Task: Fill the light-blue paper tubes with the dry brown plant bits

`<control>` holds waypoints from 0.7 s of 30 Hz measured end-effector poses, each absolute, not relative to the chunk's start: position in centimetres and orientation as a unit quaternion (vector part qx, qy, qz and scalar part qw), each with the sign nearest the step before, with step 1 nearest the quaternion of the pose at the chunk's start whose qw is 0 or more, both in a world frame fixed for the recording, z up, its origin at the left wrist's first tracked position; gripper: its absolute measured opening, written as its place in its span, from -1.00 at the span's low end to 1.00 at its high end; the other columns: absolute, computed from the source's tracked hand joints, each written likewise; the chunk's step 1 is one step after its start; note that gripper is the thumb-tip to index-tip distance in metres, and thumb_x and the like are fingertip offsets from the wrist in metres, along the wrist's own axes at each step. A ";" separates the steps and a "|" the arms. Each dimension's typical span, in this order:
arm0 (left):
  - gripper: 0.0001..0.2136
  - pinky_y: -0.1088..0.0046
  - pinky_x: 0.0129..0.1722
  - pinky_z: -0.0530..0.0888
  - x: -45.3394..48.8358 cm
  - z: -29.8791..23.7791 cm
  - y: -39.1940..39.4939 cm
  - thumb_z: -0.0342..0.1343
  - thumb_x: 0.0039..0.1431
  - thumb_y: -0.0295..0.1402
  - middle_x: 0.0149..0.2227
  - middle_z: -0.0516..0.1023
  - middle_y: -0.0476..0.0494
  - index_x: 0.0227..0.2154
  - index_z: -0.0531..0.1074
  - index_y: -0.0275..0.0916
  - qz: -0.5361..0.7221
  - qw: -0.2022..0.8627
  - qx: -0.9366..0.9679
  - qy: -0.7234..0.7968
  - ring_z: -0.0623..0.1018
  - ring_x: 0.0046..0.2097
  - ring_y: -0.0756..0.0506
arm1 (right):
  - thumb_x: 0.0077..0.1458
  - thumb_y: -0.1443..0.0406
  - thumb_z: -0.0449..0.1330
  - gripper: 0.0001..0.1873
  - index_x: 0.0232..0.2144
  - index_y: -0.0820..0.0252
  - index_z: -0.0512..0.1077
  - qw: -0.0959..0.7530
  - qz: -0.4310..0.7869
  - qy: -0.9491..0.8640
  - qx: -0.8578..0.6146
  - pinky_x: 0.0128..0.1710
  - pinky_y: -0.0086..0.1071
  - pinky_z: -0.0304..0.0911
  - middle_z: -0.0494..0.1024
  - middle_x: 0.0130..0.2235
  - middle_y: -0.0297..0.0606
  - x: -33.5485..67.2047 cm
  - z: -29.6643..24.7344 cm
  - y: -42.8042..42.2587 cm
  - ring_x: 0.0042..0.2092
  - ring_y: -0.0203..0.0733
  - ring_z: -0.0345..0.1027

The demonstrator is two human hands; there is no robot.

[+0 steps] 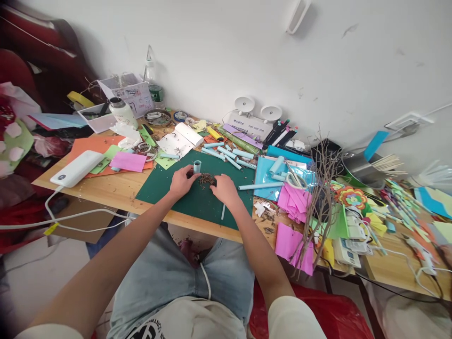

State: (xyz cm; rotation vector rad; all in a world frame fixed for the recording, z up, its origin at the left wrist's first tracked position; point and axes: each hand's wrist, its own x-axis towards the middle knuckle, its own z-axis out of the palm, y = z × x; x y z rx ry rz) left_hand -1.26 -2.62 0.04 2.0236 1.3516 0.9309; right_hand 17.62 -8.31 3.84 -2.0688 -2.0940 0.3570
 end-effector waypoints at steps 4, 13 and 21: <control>-0.79 0.42 -0.31 0.38 -1.3 0.1 -2.7 0.13 0.18 -0.13 -0.32 0.57 -0.08 -0.27 0.45 -0.15 0.343 0.260 0.752 0.499 0.52 -0.28 -0.10 | 0.16 0.37 0.08 -0.79 -0.33 0.20 0.54 0.119 0.102 -0.707 -0.690 -0.29 -0.35 0.16 0.53 -0.30 -0.12 16.9 3.1 -8.1 -0.29 -0.13 0.38; -0.79 0.43 -0.33 0.35 -1.4 -0.1 -2.6 0.12 0.18 -0.12 -0.33 0.57 -0.07 -0.29 0.45 -0.14 0.346 0.261 0.750 0.499 0.50 -0.29 -0.09 | 0.14 0.34 0.08 -0.83 -0.37 0.16 0.48 0.354 0.111 -0.663 -0.651 -0.27 -0.34 0.22 0.51 -0.35 -0.25 17.3 4.5 -8.0 -0.34 -0.19 0.36; -0.80 0.44 -0.27 0.38 -1.5 -0.2 -2.6 0.13 0.17 -0.13 -0.30 0.56 -0.06 -0.26 0.44 -0.13 0.351 0.255 0.752 0.496 0.51 -0.26 -0.08 | 0.18 0.36 0.04 -0.83 -0.33 0.15 0.45 0.350 0.093 -0.736 -0.572 -0.25 -0.35 0.22 0.52 -0.28 -0.22 14.4 9.4 -5.4 -0.27 -0.17 0.36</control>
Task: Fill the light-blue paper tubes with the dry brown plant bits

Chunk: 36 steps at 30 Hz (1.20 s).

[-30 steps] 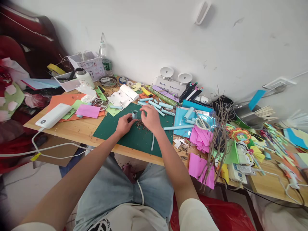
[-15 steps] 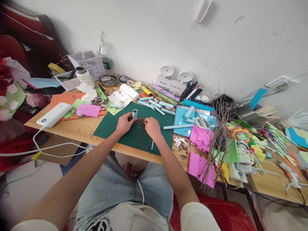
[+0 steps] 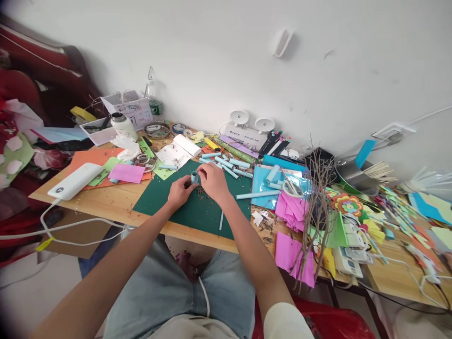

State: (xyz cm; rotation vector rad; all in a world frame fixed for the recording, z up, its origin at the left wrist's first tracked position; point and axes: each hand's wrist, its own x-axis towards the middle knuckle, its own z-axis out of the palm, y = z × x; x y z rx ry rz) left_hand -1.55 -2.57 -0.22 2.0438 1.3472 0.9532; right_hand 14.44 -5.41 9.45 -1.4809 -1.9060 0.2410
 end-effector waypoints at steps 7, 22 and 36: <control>-0.83 0.42 -0.23 0.40 -1.4 0.0 -2.6 0.11 0.18 -0.18 -0.31 0.57 -0.07 -0.28 0.45 -0.13 0.343 0.252 0.756 0.498 0.51 -0.25 -0.09 | 0.14 0.35 0.14 -0.93 -0.34 0.15 0.44 0.215 0.095 -0.780 -0.580 -0.33 -0.36 0.11 0.49 -0.38 -0.28 13.6 10.7 -3.5 -0.33 -0.19 0.31; -0.81 0.43 -0.27 0.38 -1.5 0.2 -2.6 0.12 0.17 -0.15 -0.31 0.58 -0.09 -0.27 0.46 -0.15 0.350 0.259 0.754 0.491 0.51 -0.25 -0.10 | 0.04 0.51 -0.08 -0.56 -0.17 0.20 0.51 0.279 0.080 -0.778 -0.558 -0.04 -0.26 0.22 0.42 -0.04 -0.11 15.2 8.6 -5.2 -0.02 -0.07 0.30; -0.81 0.39 -0.24 0.41 -1.2 0.1 -2.4 0.13 0.17 -0.16 -0.30 0.59 -0.10 -0.24 0.47 -0.12 0.332 0.259 0.752 0.507 0.53 -0.24 -0.13 | 0.21 0.41 0.01 -0.71 -0.25 0.22 0.54 0.147 0.132 -0.744 -0.639 -0.13 -0.36 0.21 0.50 -0.20 -0.12 16.1 3.8 -5.6 -0.18 -0.16 0.39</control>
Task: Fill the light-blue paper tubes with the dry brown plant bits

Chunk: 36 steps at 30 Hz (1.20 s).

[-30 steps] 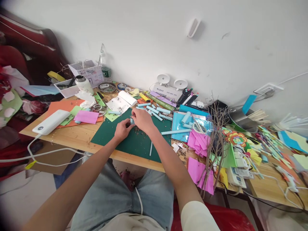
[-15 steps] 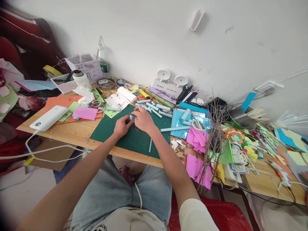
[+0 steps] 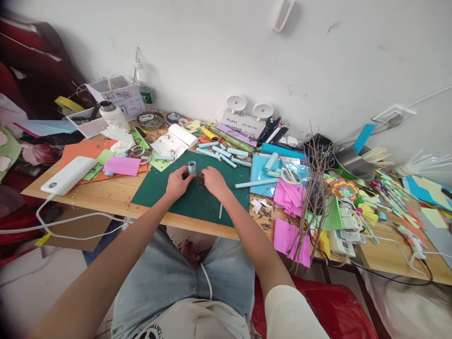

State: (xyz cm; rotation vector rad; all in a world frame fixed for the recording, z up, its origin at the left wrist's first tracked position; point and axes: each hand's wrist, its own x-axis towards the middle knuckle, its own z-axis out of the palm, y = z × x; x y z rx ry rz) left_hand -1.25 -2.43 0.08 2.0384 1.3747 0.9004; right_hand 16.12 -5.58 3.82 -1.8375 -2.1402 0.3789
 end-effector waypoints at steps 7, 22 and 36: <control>-0.79 0.41 -0.29 0.39 -1.2 -0.1 -2.4 0.13 0.16 -0.13 -0.31 0.58 -0.09 -0.25 0.47 -0.13 0.341 0.266 0.750 0.501 0.52 -0.26 -0.12 | 0.20 0.34 0.08 -0.75 -0.09 0.15 0.46 0.257 0.141 -0.705 -0.646 -0.19 -0.37 0.25 0.57 -0.21 -0.20 17.6 4.2 -7.0 -0.21 -0.17 0.42; -0.82 0.41 -0.29 0.38 -1.2 0.2 -2.6 0.14 0.17 -0.15 -0.32 0.58 -0.07 -0.29 0.46 -0.13 0.353 0.259 0.752 0.493 0.52 -0.28 -0.11 | 0.11 0.30 0.13 -0.85 -0.36 0.18 0.50 0.330 0.137 -0.670 -0.651 -0.24 -0.38 0.26 0.52 -0.34 -0.25 17.2 3.6 -7.1 -0.34 -0.22 0.36; -0.81 0.41 -0.29 0.38 -1.2 0.4 -2.8 0.12 0.18 -0.15 -0.31 0.57 -0.09 -0.28 0.45 -0.14 0.335 0.262 0.753 0.502 0.51 -0.27 -0.11 | 0.10 0.38 0.10 -0.77 -0.31 0.16 0.57 0.309 0.154 -0.685 -0.642 -0.23 -0.37 0.30 0.60 -0.28 -0.24 17.8 2.8 -7.6 -0.31 -0.21 0.43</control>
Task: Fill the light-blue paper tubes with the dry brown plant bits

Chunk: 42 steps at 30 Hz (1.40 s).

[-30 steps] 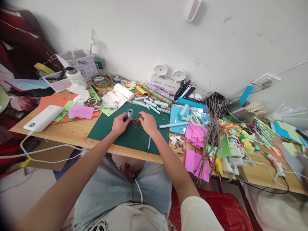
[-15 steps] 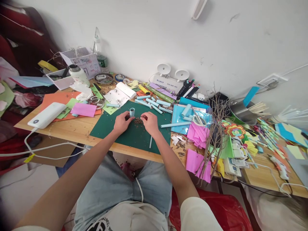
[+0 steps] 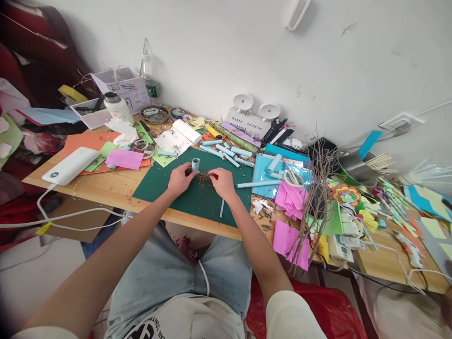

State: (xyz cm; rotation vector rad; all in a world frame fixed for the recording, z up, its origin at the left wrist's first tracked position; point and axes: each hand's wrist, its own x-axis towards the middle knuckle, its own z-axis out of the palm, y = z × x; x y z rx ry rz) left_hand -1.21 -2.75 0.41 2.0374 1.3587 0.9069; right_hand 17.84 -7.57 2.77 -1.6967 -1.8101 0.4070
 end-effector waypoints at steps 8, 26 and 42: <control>-0.80 0.42 -0.30 0.36 -1.3 0.2 -2.6 0.12 0.18 -0.15 -0.33 0.57 -0.08 -0.26 0.44 -0.14 0.334 0.264 0.754 0.501 0.51 -0.27 -0.11 | 0.13 0.38 0.09 -0.74 -0.22 0.15 0.56 0.313 0.157 -0.700 -0.622 -0.16 -0.32 0.31 0.55 -0.14 -0.20 18.4 2.2 -7.1 -0.23 -0.19 0.44; -0.82 0.42 -0.27 0.37 -1.4 -0.3 -2.5 0.12 0.18 -0.15 -0.32 0.57 -0.07 -0.29 0.44 -0.13 0.353 0.262 0.755 0.487 0.51 -0.25 -0.11 | 0.15 0.25 0.11 -0.85 -0.32 0.14 0.47 0.460 0.151 -0.649 -0.587 -0.22 -0.33 0.34 0.58 -0.33 -0.27 15.2 7.8 -6.7 -0.32 -0.19 0.44; -0.84 0.43 -0.28 0.37 -1.3 0.2 -2.7 0.08 0.20 -0.18 -0.34 0.56 -0.07 -0.30 0.44 -0.14 0.346 0.257 0.759 0.489 0.50 -0.26 -0.10 | 0.15 0.38 -0.03 -0.68 -0.14 0.16 0.46 0.395 0.052 -0.747 -0.533 0.04 -0.17 0.26 0.48 -0.09 -0.11 14.5 7.4 -4.7 -0.01 -0.04 0.31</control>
